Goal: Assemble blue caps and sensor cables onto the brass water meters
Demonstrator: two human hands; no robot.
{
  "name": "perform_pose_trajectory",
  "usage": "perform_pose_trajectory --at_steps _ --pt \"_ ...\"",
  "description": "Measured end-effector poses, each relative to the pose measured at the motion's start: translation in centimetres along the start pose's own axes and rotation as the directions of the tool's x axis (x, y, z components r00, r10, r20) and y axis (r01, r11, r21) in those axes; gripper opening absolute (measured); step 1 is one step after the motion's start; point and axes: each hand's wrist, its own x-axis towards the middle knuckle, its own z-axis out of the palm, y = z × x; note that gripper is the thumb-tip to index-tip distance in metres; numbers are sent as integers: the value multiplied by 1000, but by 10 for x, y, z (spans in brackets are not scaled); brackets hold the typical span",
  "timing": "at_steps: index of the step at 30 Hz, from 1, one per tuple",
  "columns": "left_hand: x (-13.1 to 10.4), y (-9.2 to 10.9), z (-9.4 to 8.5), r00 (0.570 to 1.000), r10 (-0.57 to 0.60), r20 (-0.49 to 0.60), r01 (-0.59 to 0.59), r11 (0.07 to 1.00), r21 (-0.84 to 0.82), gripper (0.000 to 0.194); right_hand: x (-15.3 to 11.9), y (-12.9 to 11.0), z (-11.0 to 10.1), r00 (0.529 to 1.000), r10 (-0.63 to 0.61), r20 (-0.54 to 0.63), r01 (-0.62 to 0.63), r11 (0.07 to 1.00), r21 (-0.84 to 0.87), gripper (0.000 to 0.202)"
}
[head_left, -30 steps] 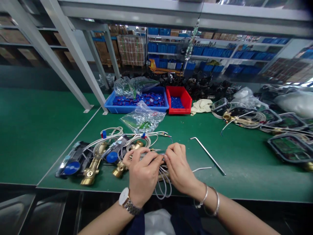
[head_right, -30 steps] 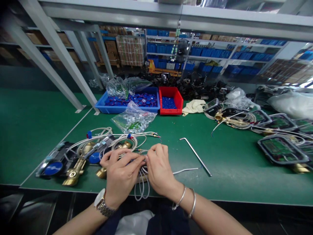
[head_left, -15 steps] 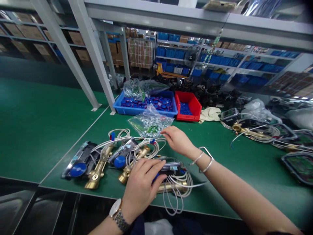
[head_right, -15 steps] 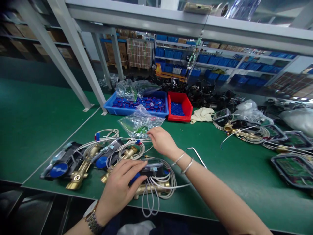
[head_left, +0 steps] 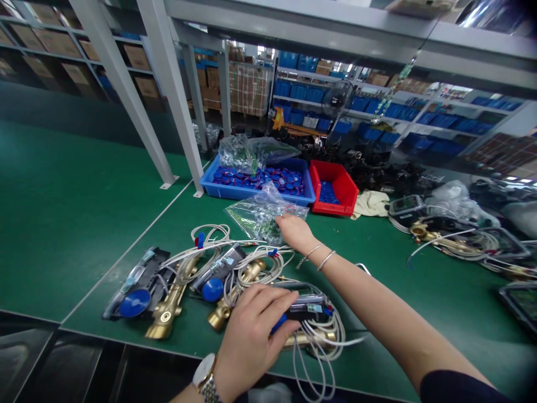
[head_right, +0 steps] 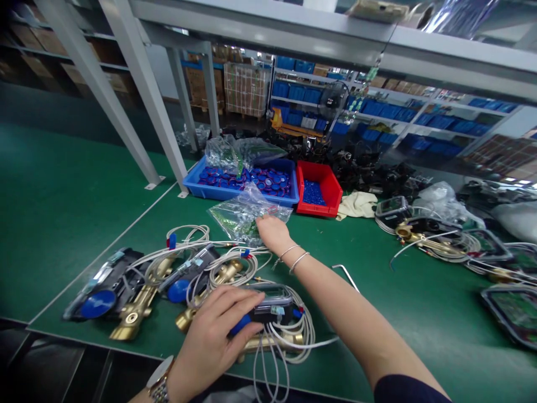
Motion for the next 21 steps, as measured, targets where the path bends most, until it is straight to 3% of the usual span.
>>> perform_pose_trajectory --at_steps 10,21 --pt "2 -2 2 1000 -18 -16 17 1000 -13 41 -4 4 3 998 -63 6 63 995 77 32" --pt "1 -1 2 999 -24 -21 23 1000 -19 40 -8 17 14 998 -19 -55 29 984 179 23"
